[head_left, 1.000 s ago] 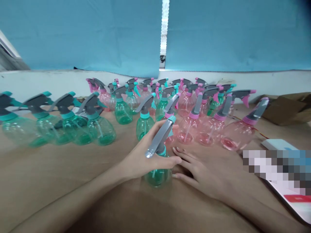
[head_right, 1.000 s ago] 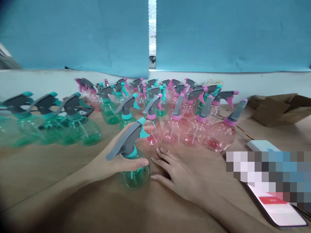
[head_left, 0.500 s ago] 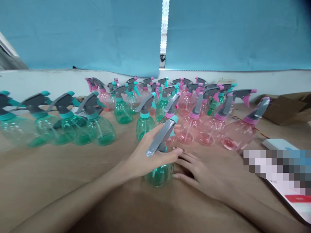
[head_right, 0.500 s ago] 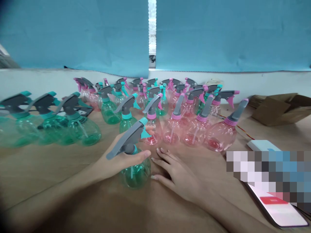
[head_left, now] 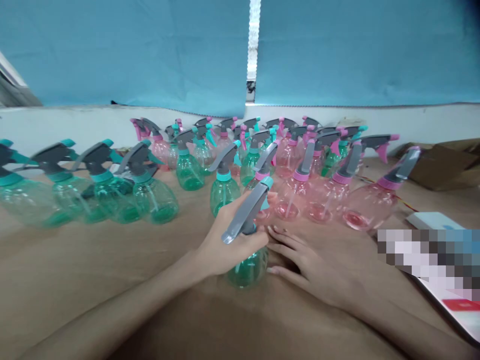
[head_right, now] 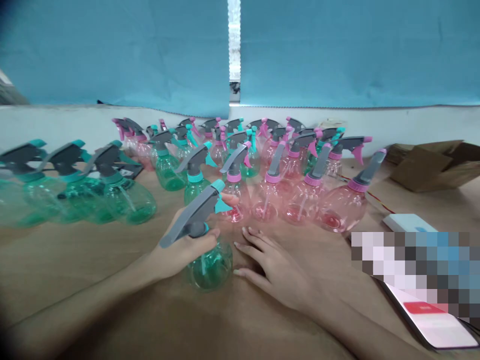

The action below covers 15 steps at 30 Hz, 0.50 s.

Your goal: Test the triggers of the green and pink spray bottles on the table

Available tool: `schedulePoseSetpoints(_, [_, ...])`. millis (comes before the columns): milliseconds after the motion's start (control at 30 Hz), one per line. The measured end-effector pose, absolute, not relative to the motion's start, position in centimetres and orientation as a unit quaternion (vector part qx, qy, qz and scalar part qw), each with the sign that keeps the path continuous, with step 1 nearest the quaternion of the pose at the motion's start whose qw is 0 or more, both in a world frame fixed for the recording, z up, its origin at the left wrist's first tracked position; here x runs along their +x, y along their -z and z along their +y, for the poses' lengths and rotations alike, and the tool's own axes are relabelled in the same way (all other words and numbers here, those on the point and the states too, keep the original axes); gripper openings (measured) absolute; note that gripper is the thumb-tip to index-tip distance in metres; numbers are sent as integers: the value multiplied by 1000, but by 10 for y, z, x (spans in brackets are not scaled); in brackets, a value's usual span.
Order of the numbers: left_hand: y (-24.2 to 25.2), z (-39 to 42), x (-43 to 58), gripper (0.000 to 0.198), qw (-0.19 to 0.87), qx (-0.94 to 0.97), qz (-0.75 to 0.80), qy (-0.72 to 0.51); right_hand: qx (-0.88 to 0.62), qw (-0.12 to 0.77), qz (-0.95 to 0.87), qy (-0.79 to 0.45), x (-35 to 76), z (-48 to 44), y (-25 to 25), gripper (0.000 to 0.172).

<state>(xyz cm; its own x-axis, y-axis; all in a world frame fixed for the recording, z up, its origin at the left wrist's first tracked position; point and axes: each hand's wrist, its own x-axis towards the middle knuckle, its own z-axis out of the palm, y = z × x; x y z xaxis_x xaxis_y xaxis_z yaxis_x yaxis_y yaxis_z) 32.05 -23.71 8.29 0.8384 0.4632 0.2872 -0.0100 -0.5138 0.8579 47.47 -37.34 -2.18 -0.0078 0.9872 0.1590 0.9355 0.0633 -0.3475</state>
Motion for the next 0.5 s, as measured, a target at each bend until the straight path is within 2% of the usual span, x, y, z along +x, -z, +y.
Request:
schedulePoseSetpoints(133, [-82, -237, 319, 21, 463, 836, 144, -259, -684, 172, -705, -72, 474, -373, 19, 58])
schedulePoseSetpoints(233, [-81, -237, 319, 15, 450, 839, 148, -268, -685, 172, -704, -70, 474, -373, 19, 58])
schedulePoseSetpoints(333, [-80, -237, 319, 15, 441, 844, 140, -271, -683, 174, -706, -69, 475, -373, 20, 59])
schedulePoseSetpoints(500, [-81, -238, 319, 28, 448, 842, 114, -277, -682, 180, -706, -67, 475, -373, 21, 59])
